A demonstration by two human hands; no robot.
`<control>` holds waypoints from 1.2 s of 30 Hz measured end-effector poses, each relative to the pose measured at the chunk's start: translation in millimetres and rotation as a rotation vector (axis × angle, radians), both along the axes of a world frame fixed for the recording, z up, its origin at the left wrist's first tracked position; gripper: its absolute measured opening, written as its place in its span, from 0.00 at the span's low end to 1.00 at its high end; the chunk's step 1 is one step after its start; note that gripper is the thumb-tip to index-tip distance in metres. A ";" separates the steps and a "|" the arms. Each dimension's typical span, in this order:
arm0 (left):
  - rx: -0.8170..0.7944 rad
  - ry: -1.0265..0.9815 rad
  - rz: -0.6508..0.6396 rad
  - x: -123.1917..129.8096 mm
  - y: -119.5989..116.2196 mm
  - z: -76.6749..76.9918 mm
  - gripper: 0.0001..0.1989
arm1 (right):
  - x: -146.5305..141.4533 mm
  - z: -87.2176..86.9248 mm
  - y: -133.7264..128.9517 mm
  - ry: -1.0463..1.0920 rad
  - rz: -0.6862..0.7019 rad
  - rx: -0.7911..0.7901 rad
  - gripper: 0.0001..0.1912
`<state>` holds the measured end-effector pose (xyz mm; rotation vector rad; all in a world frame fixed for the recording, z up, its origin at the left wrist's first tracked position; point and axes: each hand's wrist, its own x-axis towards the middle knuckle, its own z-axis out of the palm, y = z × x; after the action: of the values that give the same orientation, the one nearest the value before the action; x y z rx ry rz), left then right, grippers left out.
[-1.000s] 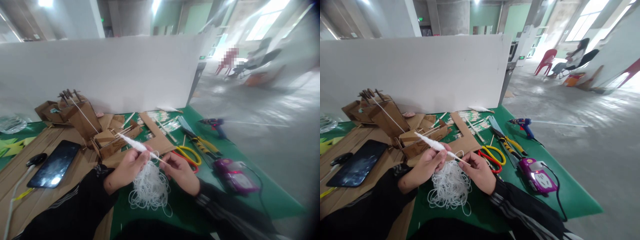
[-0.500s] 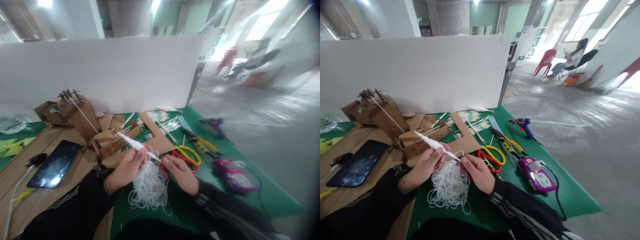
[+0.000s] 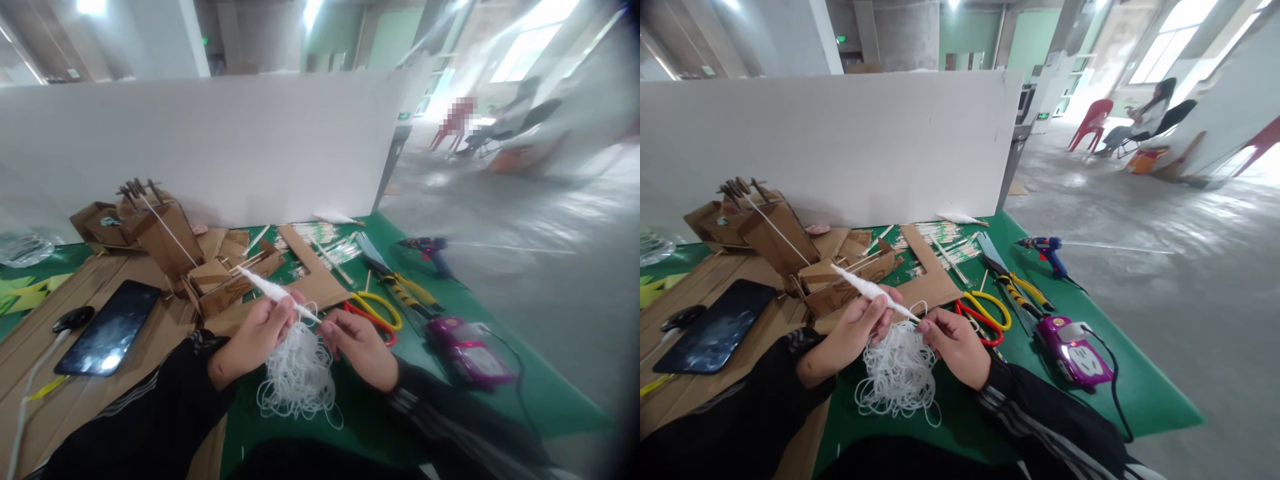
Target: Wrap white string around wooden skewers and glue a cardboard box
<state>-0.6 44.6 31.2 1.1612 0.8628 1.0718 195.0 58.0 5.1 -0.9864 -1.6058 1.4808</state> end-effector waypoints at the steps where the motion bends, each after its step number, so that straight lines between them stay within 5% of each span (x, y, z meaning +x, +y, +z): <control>1: 0.000 0.001 0.000 0.1 -0.1 0.0 0.15 | 0.2 -0.8 -0.2 0.014 -0.031 -0.002 0.18; 8: -0.003 0.004 0.019 -0.6 0.2 0.4 0.18 | -0.3 0.6 -1.6 0.002 0.058 -0.015 0.22; 14: -0.028 0.000 0.016 1.3 -0.6 0.8 0.17 | -1.1 1.6 -2.2 0.009 -0.049 0.016 0.16; 19: -0.024 -0.002 0.030 1.1 -0.4 0.2 0.16 | -0.3 1.0 -2.5 -0.044 0.051 0.012 0.24; 36: -0.018 0.029 0.014 1.6 0.4 -0.7 0.16 | -3.9 1.6 -2.8 0.062 -0.105 0.000 0.17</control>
<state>1.0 45.0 30.5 1.1594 0.9030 1.0591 191.1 55.1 6.6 -0.9991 -1.4876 1.4263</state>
